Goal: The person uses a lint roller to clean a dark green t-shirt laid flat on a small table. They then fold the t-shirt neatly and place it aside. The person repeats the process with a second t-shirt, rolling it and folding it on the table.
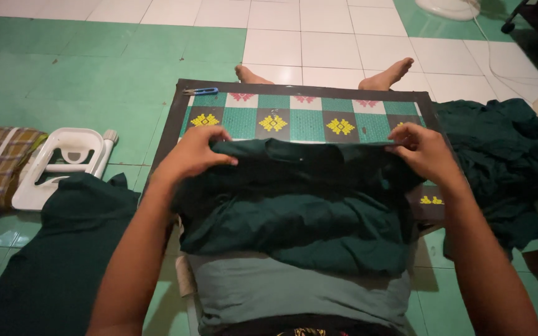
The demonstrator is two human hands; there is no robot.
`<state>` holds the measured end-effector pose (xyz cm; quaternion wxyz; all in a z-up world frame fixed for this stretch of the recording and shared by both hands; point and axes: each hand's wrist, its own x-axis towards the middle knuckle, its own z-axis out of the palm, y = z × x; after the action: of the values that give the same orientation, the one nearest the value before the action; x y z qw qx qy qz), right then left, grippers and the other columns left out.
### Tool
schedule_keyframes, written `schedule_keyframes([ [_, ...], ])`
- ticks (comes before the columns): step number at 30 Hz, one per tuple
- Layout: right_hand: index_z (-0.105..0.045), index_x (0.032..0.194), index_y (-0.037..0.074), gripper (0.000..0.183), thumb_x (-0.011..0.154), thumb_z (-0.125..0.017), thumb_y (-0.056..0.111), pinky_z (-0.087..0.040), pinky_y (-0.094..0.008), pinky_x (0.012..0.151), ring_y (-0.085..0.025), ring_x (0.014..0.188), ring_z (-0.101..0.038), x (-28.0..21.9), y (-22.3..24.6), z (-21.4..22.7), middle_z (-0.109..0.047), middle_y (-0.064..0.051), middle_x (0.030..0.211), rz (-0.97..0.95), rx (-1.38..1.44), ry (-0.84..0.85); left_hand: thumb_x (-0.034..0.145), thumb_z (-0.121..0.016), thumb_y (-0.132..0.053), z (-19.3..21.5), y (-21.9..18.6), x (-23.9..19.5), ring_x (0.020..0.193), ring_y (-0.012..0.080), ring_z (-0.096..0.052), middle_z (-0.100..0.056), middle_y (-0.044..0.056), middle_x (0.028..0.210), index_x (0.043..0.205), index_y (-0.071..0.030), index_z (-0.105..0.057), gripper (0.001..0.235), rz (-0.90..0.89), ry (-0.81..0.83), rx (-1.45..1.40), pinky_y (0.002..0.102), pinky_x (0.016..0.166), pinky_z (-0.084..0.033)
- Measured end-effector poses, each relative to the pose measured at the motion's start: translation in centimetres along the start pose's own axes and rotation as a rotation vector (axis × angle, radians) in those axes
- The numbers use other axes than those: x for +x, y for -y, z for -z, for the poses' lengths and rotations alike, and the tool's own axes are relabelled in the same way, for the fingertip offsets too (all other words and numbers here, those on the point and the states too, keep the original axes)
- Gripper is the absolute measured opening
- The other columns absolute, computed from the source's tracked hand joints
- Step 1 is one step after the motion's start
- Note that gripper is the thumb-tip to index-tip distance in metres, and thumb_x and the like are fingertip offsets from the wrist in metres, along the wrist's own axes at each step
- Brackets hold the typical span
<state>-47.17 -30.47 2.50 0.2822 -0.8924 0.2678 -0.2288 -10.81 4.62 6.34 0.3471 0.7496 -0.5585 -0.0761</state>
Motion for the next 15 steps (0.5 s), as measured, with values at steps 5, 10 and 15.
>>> schedule_keyframes([
  [5,-0.085,0.096,0.009,0.019,0.082,-0.084,0.023,-0.049,-0.029,0.083,-0.015,0.091,-0.069,0.6,-1.1,3.0,-0.08,-0.003,0.098,-0.11,-0.128,0.229,0.085,-0.074,-0.021,0.8,3.6,0.6,0.084,0.0126,-0.062,-0.074,-0.002,0.093,0.1,-0.011,-0.075,0.018,0.032,0.325,-0.037,0.029,0.077,-0.047],
  [10,-0.084,0.107,0.01,0.022,0.087,-0.085,0.018,-0.05,-0.033,0.082,-0.019,0.089,-0.071,1.4,2.9,5.4,-0.082,-0.012,0.096,-0.356,-0.157,0.139,0.088,-0.07,-0.01,2.2,2.1,1.7,0.101,0.0307,-0.069,-0.074,0.009,0.111,0.111,-0.016,-0.079,0.025,0.336,0.235,0.437,0.045,0.082,-0.054],
  [15,-0.082,0.099,0.009,0.022,0.085,-0.074,0.023,-0.044,-0.033,0.065,-0.016,0.072,-0.063,6.8,0.8,4.2,-0.071,-0.011,0.076,-0.214,-0.187,-0.053,0.08,-0.066,-0.022,0.7,5.2,8.0,0.098,0.0371,-0.069,-0.078,0.005,0.103,0.101,-0.032,-0.084,0.029,0.333,-0.12,0.395,0.049,0.078,-0.054],
])
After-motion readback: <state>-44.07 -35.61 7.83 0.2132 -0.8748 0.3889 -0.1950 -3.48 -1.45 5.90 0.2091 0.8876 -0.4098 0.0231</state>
